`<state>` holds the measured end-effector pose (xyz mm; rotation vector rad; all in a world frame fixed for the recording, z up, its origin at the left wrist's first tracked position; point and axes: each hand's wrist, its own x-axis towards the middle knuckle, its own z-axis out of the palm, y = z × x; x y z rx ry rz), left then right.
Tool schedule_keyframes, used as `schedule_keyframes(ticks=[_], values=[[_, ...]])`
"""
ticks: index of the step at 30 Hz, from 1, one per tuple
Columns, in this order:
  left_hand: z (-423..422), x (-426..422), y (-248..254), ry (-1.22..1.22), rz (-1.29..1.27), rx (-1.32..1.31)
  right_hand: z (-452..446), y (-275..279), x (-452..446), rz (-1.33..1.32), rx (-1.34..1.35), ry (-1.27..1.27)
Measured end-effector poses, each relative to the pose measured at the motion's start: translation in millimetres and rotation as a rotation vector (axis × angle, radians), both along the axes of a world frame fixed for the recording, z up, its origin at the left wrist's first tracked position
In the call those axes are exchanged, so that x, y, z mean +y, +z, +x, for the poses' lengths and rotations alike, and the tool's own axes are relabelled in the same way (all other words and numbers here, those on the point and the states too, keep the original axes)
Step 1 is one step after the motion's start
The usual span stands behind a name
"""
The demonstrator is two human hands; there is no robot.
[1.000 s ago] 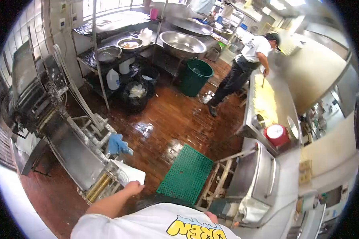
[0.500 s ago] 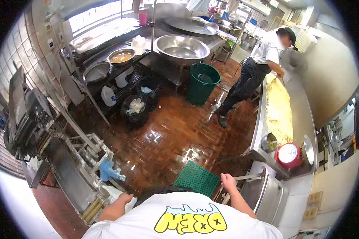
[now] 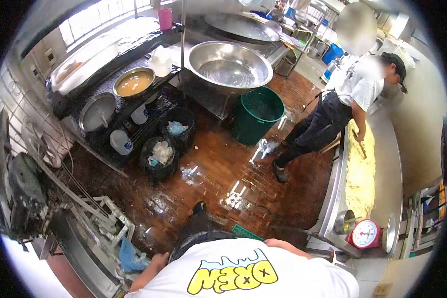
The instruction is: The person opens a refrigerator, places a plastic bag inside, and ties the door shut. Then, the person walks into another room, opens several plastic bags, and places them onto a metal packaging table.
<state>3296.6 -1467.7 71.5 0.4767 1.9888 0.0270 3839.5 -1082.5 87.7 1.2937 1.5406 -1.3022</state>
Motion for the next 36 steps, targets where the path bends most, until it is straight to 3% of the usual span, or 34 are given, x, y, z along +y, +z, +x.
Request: schedule_keyframes(ticks=[1, 2, 3, 5, 7, 9, 11, 12, 15, 17, 19, 20, 24, 25, 28, 30, 33, 36], values=[[-15.1, 31.5, 1.5, -0.033, 0.002, -0.033, 11.6, -19.6, 5.2, -0.043, -0.074, 0.004], [-28.3, 62.3, 11.0, 0.011, 0.057, -0.098, -14.4, 54.7, 23.7, -0.128, -0.114, -0.021], [-43.3, 101.0, 26.5, 0.053, 0.111, -0.158, 2.3, 110.4, 50.6, -0.238, 0.654, -0.149], [-69.3, 178.3, 56.8, 0.176, 0.275, -0.160, -37.6, 80.9, 93.7, 0.136, -0.060, -0.023], [-107.9, 251.4, 35.4, 0.073, 0.305, 0.033, -60.9, 101.1, 144.0, 0.595, 0.230, -0.245], [-150.8, 317.0, -13.1, 0.051, 0.452, 0.109, -119.6, 148.7, 190.1, 0.736, 0.233, -0.624], [-158.8, 426.0, 104.0, 0.103, 0.423, 0.084, -167.8, 178.1, 229.1, 0.763, 0.319, -0.706], [-168.8, 462.3, 92.7, 0.133, 0.482, 0.134, -178.8, 182.0, 247.5, 0.806, 0.407, -0.779], [-184.4, 575.8, 85.0, 0.129, 0.601, 0.191, -205.9, 182.3, 308.1, 0.972, 0.547, -0.456], [-174.6, 646.0, 79.0, 0.094, 0.676, 0.208, -215.2, 177.7, 352.5, 0.863, 0.671, -0.393], [-128.3, 710.5, 127.3, -0.043, 0.734, 0.319, -218.8, 179.9, 401.0, 0.878, 0.698, -0.273], [-114.2, 741.6, 118.5, -0.073, 0.741, 0.280, -220.5, 185.6, 431.1, 0.856, 0.682, -0.327], [-32.8, 860.3, 198.4, -0.622, 0.643, -0.033, -228.0, 204.6, 535.9, 0.881, 0.697, -0.395], [-20.3, 883.6, 204.6, -0.763, 0.790, 0.002, -230.1, 212.0, 561.3, 0.877, 0.691, -0.355], [9.5, 948.1, 242.0, -0.725, 0.881, 0.012, -232.7, 219.3, 637.0, 0.862, 0.691, -0.216], [18.3, 997.1, 259.7, -0.566, 1.180, 0.157, -243.9, 227.2, 691.4, 0.858, 0.729, -0.133], [15.5, 1065.7, 275.7, -0.613, 1.329, 0.326, -263.3, 229.2, 751.0, 0.902, 0.788, -0.157], [9.8, 1132.7, 265.9, -0.587, 1.306, 0.367, -275.7, 214.3, 800.6, 0.818, 0.785, -0.125]])
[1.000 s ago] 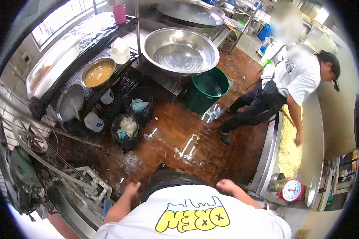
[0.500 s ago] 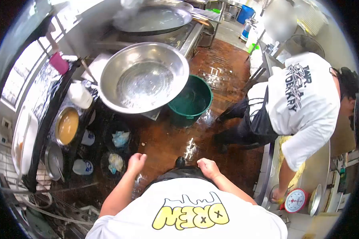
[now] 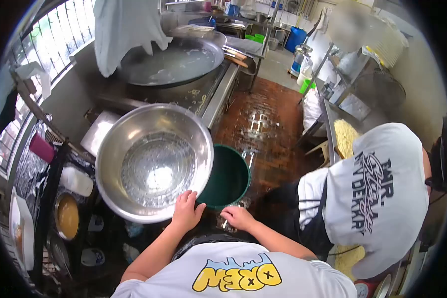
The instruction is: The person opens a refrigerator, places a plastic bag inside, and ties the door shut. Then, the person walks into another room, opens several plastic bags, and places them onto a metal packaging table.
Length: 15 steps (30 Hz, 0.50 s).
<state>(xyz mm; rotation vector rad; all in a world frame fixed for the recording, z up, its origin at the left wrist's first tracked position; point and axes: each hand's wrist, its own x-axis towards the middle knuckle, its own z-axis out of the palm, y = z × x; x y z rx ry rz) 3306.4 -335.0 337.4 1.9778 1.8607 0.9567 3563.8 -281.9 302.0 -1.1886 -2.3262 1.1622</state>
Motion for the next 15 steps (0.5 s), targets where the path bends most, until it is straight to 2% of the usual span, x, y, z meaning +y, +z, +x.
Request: schedule_keyframes(ticks=[2, 3, 5, 6, 7, 9, 11, 13, 15], values=[[-5.6, 46.0, -24.8, 0.060, -0.027, 0.010, -2.5, -9.6, 33.8, -0.033, -0.093, 0.137], [-7.6, 67.5, -32.0, 0.053, -0.020, 0.004, -1.6, -9.4, 54.7, -0.027, -0.099, 0.129], [-5.7, 102.2, -47.7, 0.130, -0.155, 0.043, 7.9, -8.6, 88.0, -0.107, -0.280, 0.424], [-3.3, 117.3, -44.9, 0.143, -0.261, 0.046, 13.1, 0.9, 105.1, -0.139, -0.316, 0.437], [-2.0, 132.8, -47.1, 0.140, -0.248, 0.046, 18.1, 3.7, 124.1, -0.128, -0.317, 0.432], [-1.7, 154.6, -54.2, 0.157, -0.371, 0.047, 24.7, 5.0, 162.2, -0.050, -0.271, 0.229], [-1.4, 176.5, -56.2, 0.183, -0.355, 0.071, 27.3, 2.5, 203.2, -0.018, -0.253, 0.023], [-1.1, 201.9, -43.6, 0.160, -0.609, -0.004, 28.9, 1.2, 246.4, -0.050, -0.195, -0.108], [3.7, 215.3, -47.7, 0.157, -0.598, 0.023, 35.6, -13.3, 288.5, -0.090, -0.171, -0.108]])
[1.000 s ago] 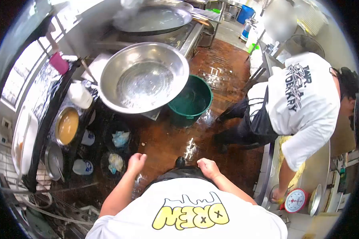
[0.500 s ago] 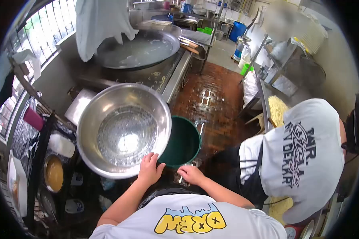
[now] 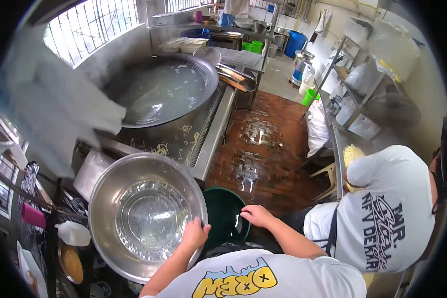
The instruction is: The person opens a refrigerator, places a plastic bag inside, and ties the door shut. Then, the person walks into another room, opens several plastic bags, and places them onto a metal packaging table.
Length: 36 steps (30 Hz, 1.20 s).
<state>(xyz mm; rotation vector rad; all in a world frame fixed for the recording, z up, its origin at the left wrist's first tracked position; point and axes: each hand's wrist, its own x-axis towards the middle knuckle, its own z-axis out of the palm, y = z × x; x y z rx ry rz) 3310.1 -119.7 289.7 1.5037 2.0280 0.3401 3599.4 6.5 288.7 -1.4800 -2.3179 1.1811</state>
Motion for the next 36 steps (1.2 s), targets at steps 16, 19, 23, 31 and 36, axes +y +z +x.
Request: schedule_keyframes(ticks=[16, 19, 23, 31, 36], values=[[84.2, 83.0, 5.0, 0.509, -0.476, 0.396, 315.9, -234.1, 303.5, -0.747, -0.537, -0.311], [80.5, 93.5, 0.0, 0.555, -0.613, 0.449, 348.1, -221.4, 329.9, -0.811, -0.529, -0.389], [72.1, 89.3, -33.1, 0.700, -0.734, 0.510, 344.1, -197.9, 378.2, -0.911, -0.415, -0.366], [45.0, 211.6, 33.2, 0.132, -1.123, 0.232, 328.7, -152.6, 530.5, -0.531, -0.645, -0.016], [56.6, 377.7, -1.0, 0.163, -0.691, -0.022, 255.6, -94.4, 626.8, -0.146, -0.311, -0.059]])
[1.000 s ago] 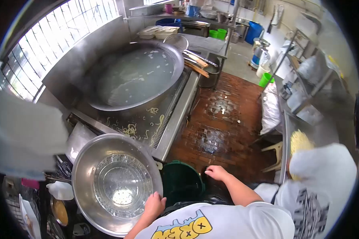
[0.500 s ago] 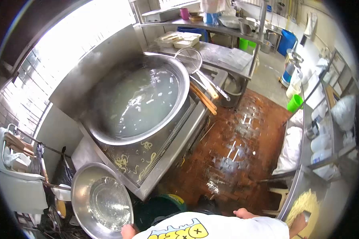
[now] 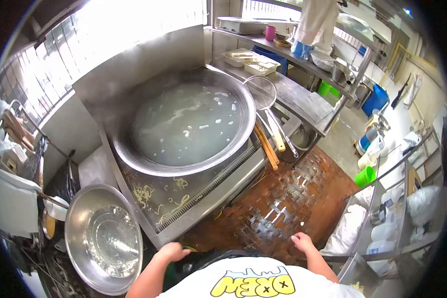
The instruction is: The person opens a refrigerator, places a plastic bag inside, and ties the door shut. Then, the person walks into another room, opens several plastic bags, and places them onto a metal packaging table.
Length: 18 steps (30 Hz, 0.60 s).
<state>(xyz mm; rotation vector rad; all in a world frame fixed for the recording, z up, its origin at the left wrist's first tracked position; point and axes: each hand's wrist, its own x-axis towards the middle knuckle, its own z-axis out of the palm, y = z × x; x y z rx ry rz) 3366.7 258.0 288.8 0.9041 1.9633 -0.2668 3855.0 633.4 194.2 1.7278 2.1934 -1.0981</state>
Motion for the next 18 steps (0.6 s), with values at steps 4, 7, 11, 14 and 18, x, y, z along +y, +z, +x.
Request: schedule_keyframes(ticks=[4, 7, 11, 14, 18], values=[[43.4, 103.8, -7.2, 0.071, 0.708, -0.127, -60.2, 37.8, 40.6, 0.168, 0.199, 0.123], [45.9, 172.9, 21.1, 0.117, 0.731, -0.304, -71.9, 30.4, 52.4, 0.052, 0.198, 0.129], [23.8, 254.9, 25.6, 0.044, 0.830, -0.295, -34.2, -1.4, 60.8, -0.128, -0.178, 0.325], [15.3, 335.3, 49.9, 0.005, 0.818, -0.315, 19.5, 1.9, 73.5, -0.226, -0.213, 0.383], [31.1, 450.6, 71.3, -0.173, 0.837, -0.316, 35.9, 34.8, 102.5, -0.248, 0.072, -0.342]])
